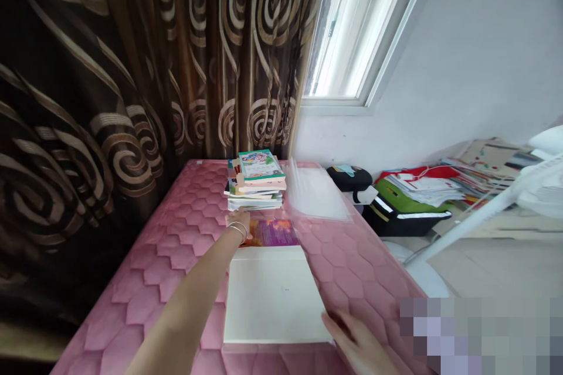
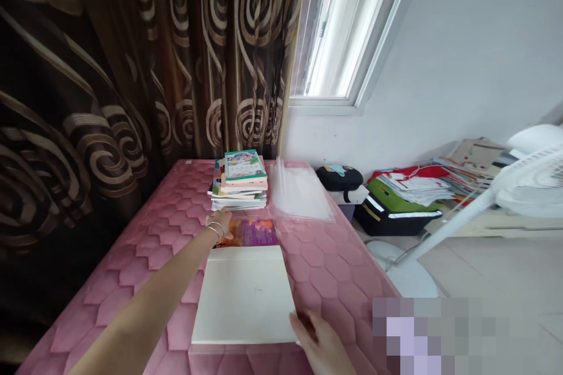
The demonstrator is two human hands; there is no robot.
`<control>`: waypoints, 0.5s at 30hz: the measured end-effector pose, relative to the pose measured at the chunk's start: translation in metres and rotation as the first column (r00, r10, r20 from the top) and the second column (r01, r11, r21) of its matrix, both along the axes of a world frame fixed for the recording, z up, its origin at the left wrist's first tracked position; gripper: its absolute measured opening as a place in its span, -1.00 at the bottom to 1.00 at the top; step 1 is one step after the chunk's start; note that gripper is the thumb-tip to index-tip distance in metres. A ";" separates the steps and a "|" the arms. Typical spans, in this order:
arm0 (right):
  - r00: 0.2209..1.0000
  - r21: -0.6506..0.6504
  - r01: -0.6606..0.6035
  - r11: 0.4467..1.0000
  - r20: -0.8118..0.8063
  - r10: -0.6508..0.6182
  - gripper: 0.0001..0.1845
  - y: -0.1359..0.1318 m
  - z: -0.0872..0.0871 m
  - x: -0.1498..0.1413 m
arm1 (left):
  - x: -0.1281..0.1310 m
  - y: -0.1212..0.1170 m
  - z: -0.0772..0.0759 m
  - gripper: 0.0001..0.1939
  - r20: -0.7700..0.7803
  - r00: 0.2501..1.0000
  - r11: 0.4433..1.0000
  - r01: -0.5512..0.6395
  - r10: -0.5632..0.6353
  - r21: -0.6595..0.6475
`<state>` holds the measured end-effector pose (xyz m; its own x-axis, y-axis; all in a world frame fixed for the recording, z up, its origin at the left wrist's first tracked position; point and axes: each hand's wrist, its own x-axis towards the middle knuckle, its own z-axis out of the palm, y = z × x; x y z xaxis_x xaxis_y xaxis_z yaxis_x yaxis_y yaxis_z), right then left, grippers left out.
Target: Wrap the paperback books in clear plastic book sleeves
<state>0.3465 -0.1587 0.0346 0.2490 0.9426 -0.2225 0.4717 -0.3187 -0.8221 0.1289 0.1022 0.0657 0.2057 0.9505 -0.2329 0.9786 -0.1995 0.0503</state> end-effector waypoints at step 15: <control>0.875 -0.072 0.110 0.991 -0.467 -0.131 -0.46 0.003 -0.008 -0.021 | -0.009 -0.003 0.008 -0.36 0.056 0.997 0.998 0.046 -0.048 0.039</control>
